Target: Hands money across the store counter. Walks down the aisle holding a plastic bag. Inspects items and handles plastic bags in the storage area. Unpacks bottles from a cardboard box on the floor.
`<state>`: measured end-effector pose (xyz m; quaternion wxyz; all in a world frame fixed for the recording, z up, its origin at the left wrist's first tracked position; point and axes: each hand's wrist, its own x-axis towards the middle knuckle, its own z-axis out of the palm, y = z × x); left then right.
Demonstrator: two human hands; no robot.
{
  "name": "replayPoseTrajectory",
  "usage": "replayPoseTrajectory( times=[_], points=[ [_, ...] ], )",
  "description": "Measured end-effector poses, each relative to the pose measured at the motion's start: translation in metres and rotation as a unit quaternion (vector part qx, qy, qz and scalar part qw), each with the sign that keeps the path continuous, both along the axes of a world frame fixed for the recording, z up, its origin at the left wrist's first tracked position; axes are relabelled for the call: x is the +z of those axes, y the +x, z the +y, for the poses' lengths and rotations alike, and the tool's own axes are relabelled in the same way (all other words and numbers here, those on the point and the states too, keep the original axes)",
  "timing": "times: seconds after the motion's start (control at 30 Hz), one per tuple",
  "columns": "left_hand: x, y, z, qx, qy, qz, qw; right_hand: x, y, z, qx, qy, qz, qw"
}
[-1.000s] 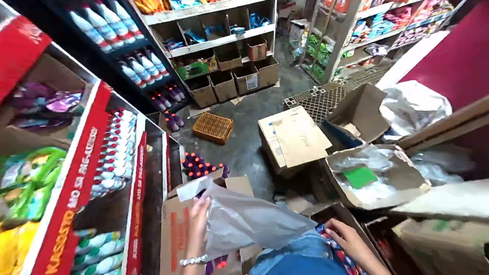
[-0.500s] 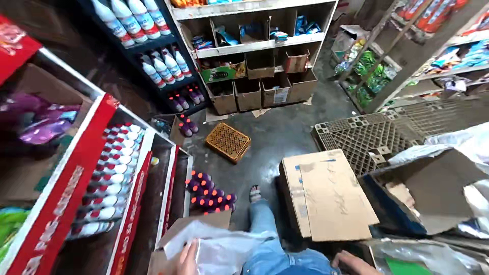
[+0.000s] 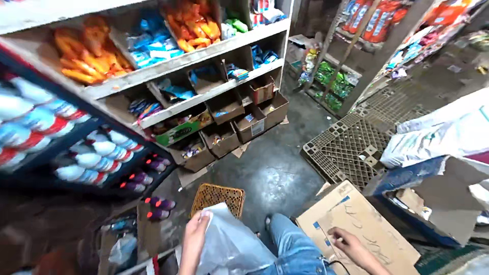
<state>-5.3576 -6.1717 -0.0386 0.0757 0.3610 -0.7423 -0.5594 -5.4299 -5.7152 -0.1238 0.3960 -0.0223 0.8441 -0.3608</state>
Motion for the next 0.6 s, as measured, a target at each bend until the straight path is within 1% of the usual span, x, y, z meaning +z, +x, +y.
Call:
replayPoseTrajectory(
  times=[0.07, 0.1, 0.17, 0.23, 0.3, 0.37, 0.43, 0.53, 0.6],
  points=[
    [-0.003, -0.065, -0.005, -0.038, 0.054, 0.02, 0.998, 0.0, -0.028, 0.016, -0.049, 0.059, -0.01, 0.997],
    [-0.005, -0.096, -0.003, -0.051, 0.081, 0.028, 0.995, 0.0, -0.044, 0.023, -0.057, 0.087, -0.039, 0.994],
    [-0.008, -0.154, 0.01, -0.069, 0.125, 0.038, 0.989, -0.003, -0.083, 0.032, -0.055, 0.123, -0.101, 0.986],
    [-0.014, -0.208, 0.024, -0.083, 0.15, 0.04, 0.984, -0.012, -0.133, 0.036, -0.045, 0.128, -0.128, 0.982],
    [-0.02, -0.261, 0.037, -0.094, 0.159, 0.022, 0.982, -0.024, -0.195, 0.034, -0.035, 0.125, -0.117, 0.985],
    [-0.025, -0.314, 0.045, -0.097, 0.168, 0.003, 0.981, -0.025, -0.268, 0.025, -0.033, 0.124, -0.093, 0.987],
    [-0.032, -0.375, 0.054, -0.11, 0.167, -0.002, 0.98, -0.024, -0.346, 0.017, -0.032, 0.119, -0.044, 0.991],
    [-0.031, -0.466, 0.065, -0.179, 0.151, -0.014, 0.972, -0.003, -0.458, -0.004, 0.012, 0.161, -0.012, 0.987],
    [-0.027, -0.527, 0.069, -0.221, 0.145, -0.019, 0.964, 0.023, -0.53, -0.025, 0.053, 0.183, -0.022, 0.982]
  ],
)
